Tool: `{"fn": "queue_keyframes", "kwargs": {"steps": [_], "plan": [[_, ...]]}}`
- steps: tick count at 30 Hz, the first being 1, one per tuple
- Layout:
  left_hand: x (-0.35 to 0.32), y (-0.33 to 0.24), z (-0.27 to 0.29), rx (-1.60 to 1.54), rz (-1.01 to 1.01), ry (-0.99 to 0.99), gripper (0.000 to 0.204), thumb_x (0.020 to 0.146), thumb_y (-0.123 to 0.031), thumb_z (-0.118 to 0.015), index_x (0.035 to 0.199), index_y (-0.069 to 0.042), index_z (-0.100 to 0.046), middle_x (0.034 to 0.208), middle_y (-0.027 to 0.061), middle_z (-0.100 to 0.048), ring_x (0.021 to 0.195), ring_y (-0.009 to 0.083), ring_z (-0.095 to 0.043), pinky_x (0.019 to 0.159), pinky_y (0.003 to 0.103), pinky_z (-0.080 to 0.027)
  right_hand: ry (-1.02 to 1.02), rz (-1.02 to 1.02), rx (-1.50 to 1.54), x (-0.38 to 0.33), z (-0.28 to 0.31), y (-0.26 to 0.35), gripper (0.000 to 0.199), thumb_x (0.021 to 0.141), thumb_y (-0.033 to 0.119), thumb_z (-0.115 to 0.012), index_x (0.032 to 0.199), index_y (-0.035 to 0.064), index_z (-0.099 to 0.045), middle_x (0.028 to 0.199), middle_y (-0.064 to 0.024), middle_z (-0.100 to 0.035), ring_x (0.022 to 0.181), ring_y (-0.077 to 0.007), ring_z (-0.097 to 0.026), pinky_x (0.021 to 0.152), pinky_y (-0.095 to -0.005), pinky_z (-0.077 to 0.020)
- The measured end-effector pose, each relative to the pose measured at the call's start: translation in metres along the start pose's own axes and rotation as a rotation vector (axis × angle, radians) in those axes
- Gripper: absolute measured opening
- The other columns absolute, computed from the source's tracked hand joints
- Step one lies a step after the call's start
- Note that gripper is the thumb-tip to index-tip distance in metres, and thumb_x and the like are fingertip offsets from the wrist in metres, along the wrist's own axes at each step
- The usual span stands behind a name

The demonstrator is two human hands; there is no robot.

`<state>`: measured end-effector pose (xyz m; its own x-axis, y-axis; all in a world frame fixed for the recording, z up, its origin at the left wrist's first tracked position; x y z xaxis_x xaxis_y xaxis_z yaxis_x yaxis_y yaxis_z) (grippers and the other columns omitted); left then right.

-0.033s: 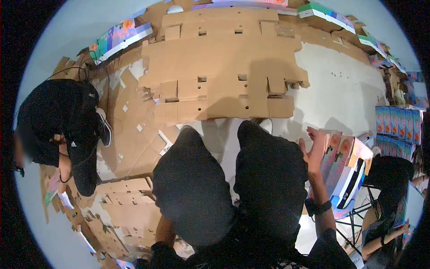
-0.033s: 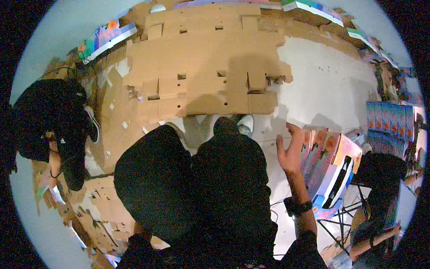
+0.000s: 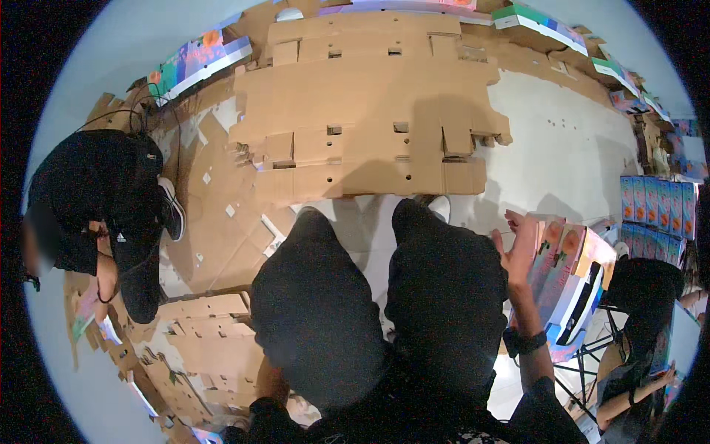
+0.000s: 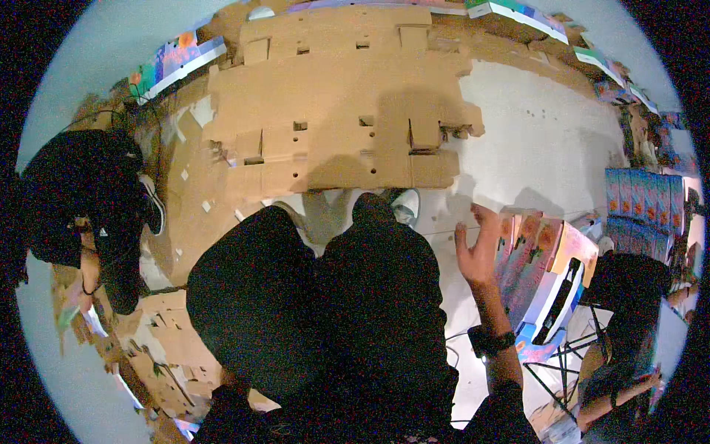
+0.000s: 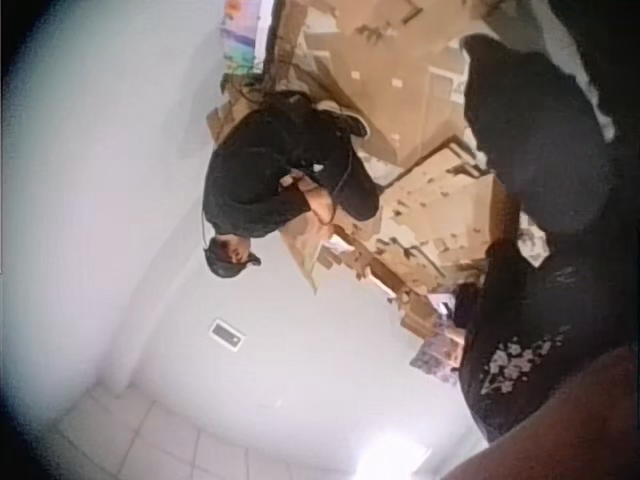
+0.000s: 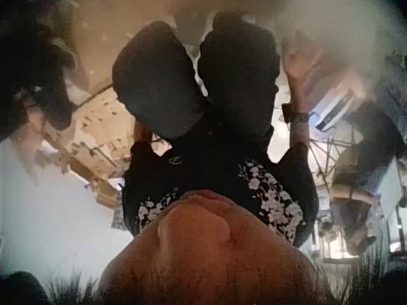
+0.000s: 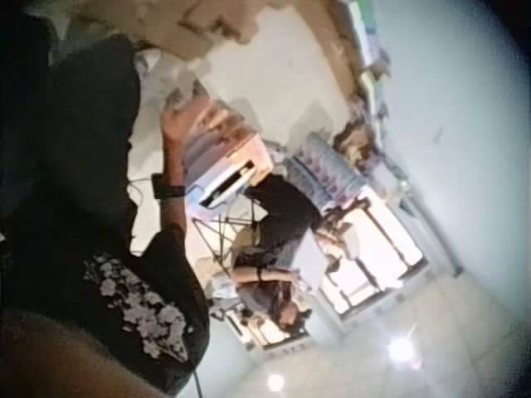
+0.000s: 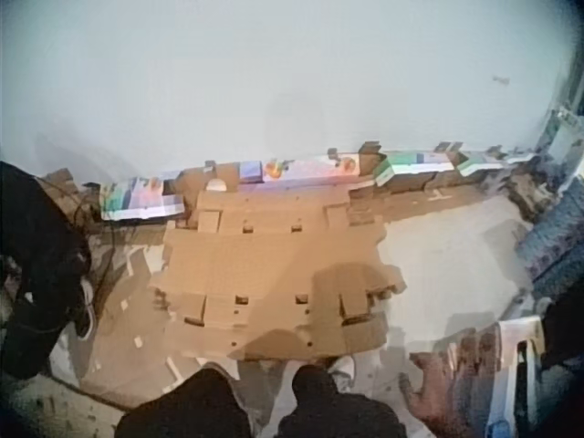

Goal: Assembling colourful cardboard peach boxes on the floor.

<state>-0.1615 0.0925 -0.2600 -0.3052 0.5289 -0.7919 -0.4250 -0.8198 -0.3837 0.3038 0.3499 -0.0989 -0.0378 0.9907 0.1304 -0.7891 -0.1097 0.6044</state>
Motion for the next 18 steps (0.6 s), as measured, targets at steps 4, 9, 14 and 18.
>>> {"fn": "queue_keyframes", "kwargs": {"steps": [4, 9, 14, 18], "plan": [[-0.002, 0.005, 0.002, -0.005, 0.016, 0.000, 0.016, 0.096, -0.003, -0.052, 0.108, -0.001, -0.062, 0.095, 0.0050, -0.063, 0.083, 0.0108, -0.056, 0.075, 0.025, -0.045, 0.069, -0.034, 0.098, -0.002, -0.019, -0.008, 0.042, 0.087, 0.011, -0.063, 0.125, -0.0019, -0.051, 0.121, -0.0190, -0.053, 0.110, -0.0327, -0.052, 0.095, -0.0415, -0.0446], [-0.003, 0.005, 0.008, -0.013, 0.010, -0.015, 0.016, 0.096, -0.003, -0.051, 0.108, -0.001, -0.061, 0.096, 0.0052, -0.063, 0.084, 0.0109, -0.056, 0.076, 0.025, -0.045, 0.116, -0.057, 0.101, -0.003, -0.036, -0.013, 0.042, 0.086, 0.011, -0.064, 0.125, 0.0014, -0.053, 0.122, -0.0187, -0.051, 0.109, -0.0334, -0.052, 0.092, -0.0418, -0.0467], [0.001, 0.001, 0.011, 0.004, 0.019, -0.005, 0.016, 0.096, -0.002, -0.051, 0.108, -0.001, -0.061, 0.097, 0.0053, -0.063, 0.084, 0.0111, -0.056, 0.076, 0.025, -0.045, 0.114, -0.091, 0.123, -0.001, -0.035, -0.014, 0.043, 0.085, 0.011, -0.065, 0.125, 0.0040, -0.053, 0.123, -0.0186, -0.051, 0.110, -0.0342, -0.051, 0.090, -0.0419, -0.0482], [0.005, -0.005, 0.014, 0.006, 0.008, -0.008, 0.016, 0.097, -0.002, -0.051, 0.108, -0.001, -0.061, 0.097, 0.0055, -0.063, 0.085, 0.0112, -0.056, 0.077, 0.025, -0.045, 0.106, -0.076, 0.064, -0.001, -0.033, -0.014, 0.041, 0.084, 0.010, -0.065, 0.123, 0.0050, -0.056, 0.123, -0.0158, -0.051, 0.112, -0.0315, -0.050, 0.091, -0.0407, -0.0481]]}}
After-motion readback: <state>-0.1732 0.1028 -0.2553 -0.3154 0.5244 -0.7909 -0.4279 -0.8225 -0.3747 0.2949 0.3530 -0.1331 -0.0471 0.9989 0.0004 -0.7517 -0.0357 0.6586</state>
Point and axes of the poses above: each hand's wrist, its own x-axis towards the middle knuckle, its own z-axis out of the back of the hand, y = z × x, the point moved 3 cm from there along x, towards the middle knuckle
